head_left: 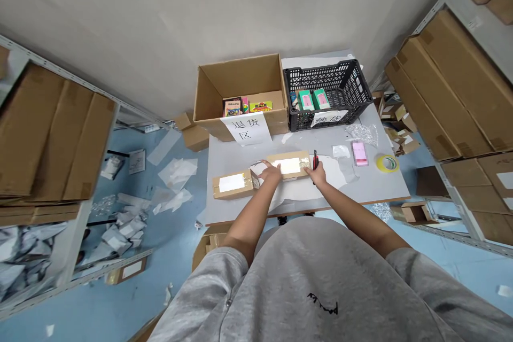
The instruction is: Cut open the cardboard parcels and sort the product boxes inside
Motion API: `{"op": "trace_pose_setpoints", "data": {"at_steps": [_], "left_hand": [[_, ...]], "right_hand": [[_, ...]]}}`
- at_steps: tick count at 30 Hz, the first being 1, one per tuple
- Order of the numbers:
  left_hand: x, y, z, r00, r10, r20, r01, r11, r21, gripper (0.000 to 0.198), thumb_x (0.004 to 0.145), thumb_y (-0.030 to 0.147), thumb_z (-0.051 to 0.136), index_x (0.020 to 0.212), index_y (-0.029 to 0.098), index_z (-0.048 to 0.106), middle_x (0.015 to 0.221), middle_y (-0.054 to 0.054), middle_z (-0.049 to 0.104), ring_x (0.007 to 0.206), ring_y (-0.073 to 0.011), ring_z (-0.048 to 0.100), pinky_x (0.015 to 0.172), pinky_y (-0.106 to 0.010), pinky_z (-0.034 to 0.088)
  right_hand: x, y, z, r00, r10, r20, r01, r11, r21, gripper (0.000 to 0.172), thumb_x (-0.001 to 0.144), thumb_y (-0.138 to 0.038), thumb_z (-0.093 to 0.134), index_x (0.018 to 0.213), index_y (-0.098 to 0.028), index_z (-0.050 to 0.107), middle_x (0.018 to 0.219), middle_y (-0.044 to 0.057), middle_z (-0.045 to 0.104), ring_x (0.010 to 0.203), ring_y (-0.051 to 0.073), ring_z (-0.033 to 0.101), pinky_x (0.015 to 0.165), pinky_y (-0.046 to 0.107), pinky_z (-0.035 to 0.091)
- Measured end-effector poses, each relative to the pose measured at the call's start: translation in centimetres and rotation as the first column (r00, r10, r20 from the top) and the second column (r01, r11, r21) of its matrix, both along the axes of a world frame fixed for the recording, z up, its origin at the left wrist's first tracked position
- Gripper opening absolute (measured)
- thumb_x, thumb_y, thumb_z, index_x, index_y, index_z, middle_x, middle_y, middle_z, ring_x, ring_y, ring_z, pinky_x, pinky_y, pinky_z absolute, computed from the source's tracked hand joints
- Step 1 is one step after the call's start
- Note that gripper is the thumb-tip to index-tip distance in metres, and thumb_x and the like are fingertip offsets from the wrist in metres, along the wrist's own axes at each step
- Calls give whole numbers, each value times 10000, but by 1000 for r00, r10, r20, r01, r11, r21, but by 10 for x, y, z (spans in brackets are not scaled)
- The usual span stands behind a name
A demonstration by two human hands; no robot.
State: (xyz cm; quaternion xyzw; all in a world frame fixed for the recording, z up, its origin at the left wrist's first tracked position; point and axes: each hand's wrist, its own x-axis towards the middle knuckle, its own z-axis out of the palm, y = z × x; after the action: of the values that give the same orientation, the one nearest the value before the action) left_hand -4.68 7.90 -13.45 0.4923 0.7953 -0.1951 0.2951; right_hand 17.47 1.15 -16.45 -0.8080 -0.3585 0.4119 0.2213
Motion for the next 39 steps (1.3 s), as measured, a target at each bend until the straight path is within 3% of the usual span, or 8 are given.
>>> {"op": "trace_pose_setpoints", "data": {"at_steps": [4,7,10,17,22,27,32,39], "left_hand": [[8,-14,4,966,-249,-67,257,946,195,907,1093,525,468,1840,143,123,1697,-301,522,1617,-482,446,1303,-738,246],[16,-12,4,821,-571,-24,533,749,394,848,1082,457,519,1832,184,232,1856,-197,305,1729,-393,234,1383,-602,186],[26,-2,0,681,-732,36,635,614,468,784,1106,515,514,1808,227,321,1830,-150,373,1684,-344,316,1387,-509,205],[35,12,-11,576,-816,-37,716,483,504,713,1142,511,500,1786,231,377,1533,-228,625,1378,-403,557,1197,-553,383],[36,19,-16,533,-845,-40,739,442,508,649,1165,459,469,1734,147,453,1413,-287,673,1290,-405,639,1132,-532,439],[43,28,-21,532,-847,-13,741,458,490,610,1178,403,433,1692,78,486,1394,-322,699,1289,-400,685,1097,-514,493],[51,19,-22,524,-851,-32,713,418,563,586,1169,349,435,1667,49,506,1641,-316,558,1460,-391,583,1211,-495,428],[56,20,-14,513,-858,-21,755,440,486,662,1163,461,499,1743,148,438,1440,-263,670,1290,-368,649,1087,-458,502]], "right_hand": [[15,18,-7,999,35,-27,-34,999,36,592,802,-510,910,1226,-241,597,1061,48,777,959,257,747,814,326,594],[22,25,-13,998,47,-51,-43,996,82,610,758,-455,949,1230,-239,629,1066,37,789,971,257,751,871,345,592],[23,32,-13,999,43,-29,-40,996,77,655,720,-408,983,1254,-236,645,1093,41,798,1000,268,758,915,366,592],[14,29,11,990,78,118,-78,997,-9,632,788,-362,981,1288,-237,616,1151,92,796,1088,302,767,902,362,607],[-2,5,25,987,-99,-126,101,995,11,231,1093,-425,679,1211,-253,579,887,29,742,705,203,735,634,290,619],[-21,-10,35,848,-250,-467,232,968,-97,222,1182,-464,532,1152,-244,530,637,-46,631,490,174,669,513,274,602],[-29,-10,44,818,-308,-485,272,951,-146,209,1202,-433,488,1166,-231,527,562,-58,625,447,191,677,486,261,571],[-32,-8,48,862,-271,-428,239,963,-128,254,1207,-451,456,1197,-219,557,516,-61,603,441,209,676,468,263,547]]}}
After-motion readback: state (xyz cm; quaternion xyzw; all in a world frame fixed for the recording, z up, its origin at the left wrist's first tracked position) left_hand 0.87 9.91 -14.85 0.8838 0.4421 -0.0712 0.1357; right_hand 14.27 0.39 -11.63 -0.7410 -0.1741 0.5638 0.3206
